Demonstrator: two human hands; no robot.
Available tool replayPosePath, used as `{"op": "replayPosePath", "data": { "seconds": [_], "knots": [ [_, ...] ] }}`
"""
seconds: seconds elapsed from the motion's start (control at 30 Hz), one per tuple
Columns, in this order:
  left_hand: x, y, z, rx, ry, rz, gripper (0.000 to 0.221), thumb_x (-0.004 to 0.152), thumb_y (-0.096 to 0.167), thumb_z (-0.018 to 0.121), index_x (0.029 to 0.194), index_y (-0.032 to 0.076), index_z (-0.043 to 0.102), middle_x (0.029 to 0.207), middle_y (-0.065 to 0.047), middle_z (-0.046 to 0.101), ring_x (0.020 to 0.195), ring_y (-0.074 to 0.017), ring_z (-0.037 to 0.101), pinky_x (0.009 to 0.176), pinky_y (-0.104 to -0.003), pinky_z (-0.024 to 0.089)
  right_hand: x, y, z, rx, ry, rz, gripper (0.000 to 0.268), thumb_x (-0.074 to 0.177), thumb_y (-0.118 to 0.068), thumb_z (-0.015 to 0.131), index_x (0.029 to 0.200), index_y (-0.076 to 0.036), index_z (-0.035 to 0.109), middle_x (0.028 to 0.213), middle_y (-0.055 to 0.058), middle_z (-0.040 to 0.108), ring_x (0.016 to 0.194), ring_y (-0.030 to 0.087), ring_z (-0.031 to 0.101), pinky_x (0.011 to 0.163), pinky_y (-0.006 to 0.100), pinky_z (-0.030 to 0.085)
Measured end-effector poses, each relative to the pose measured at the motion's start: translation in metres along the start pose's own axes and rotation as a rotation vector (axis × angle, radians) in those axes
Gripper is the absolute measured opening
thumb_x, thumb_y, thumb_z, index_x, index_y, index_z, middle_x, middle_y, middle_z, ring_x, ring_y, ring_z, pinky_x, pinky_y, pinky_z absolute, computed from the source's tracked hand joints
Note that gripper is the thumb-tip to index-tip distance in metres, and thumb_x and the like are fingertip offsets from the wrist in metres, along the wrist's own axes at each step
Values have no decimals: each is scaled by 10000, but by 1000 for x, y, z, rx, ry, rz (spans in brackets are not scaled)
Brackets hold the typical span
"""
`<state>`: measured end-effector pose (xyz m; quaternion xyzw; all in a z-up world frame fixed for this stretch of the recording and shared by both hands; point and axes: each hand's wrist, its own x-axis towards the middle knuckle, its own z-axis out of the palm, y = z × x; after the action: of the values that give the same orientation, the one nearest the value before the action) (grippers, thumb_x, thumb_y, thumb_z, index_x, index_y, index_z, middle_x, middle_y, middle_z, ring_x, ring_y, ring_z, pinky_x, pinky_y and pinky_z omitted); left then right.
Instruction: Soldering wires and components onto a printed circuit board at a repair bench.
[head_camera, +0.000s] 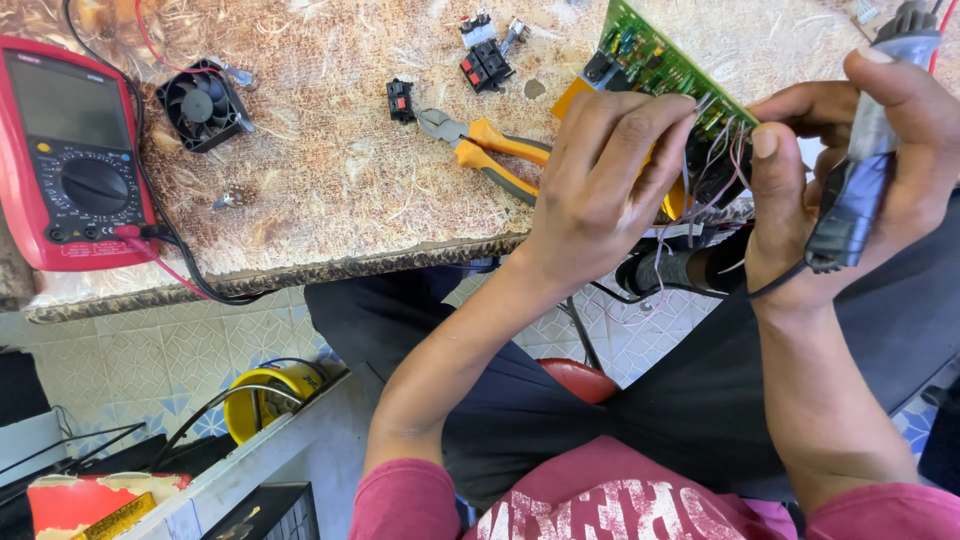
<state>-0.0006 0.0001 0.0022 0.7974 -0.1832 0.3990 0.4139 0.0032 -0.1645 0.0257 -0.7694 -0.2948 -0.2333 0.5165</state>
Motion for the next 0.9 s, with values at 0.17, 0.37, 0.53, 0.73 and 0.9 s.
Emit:
{"op": "replayPosePath", "data": {
  "seconds": [0.17, 0.37, 0.53, 0.73, 0.9],
  "knots": [
    [1, -1, 1, 58, 5, 26, 184, 1008, -21, 750, 1140, 2, 624, 1017, -130, 634, 883, -276, 650, 816, -396, 566, 1, 0, 2, 23, 17, 2, 332, 1224, -69, 596, 1474, -16, 383, 1103, 397, 628, 915, 391, 623, 813, 418, 432],
    [5, -1, 2, 115, 34, 40, 144, 1015, -2, 727, 1105, 28, 619, 981, -107, 624, 850, -272, 625, 799, -394, 536, 1, 0, 2, 21, 15, -16, 331, 1224, -71, 593, 1473, -25, 382, 1104, 398, 627, 938, 408, 645, 849, 437, 462],
    [6, -6, 5, 219, 75, 65, 173, 952, 40, 796, 1038, 70, 649, 987, -88, 601, 925, -272, 611, 856, -380, 492, 4, -3, 2, 25, -6, -64, 319, 1228, -54, 576, 1479, -46, 378, 1109, 381, 611, 961, 420, 662, 874, 453, 485],
    [9, -8, -1, 145, 24, 77, 77, 1017, 28, 763, 1046, 32, 693, 1304, -165, 590, 1331, -368, 577, 1135, -446, 524, 3, -14, 5, -2, 24, 19, 305, 1215, -81, 571, 1441, -7, 380, 1083, 357, 613, 962, 397, 669, 865, 421, 451],
    [10, -14, -13, -10, -118, 92, 57, 1074, -67, 726, 1106, -34, 691, 1447, -180, 511, 1463, -381, 462, 1239, -506, 523, 1, -13, 13, 36, 82, 37, 343, 1174, -102, 616, 1420, -5, 398, 1063, 337, 619, 938, 381, 690, 856, 399, 503]
  ]
}}
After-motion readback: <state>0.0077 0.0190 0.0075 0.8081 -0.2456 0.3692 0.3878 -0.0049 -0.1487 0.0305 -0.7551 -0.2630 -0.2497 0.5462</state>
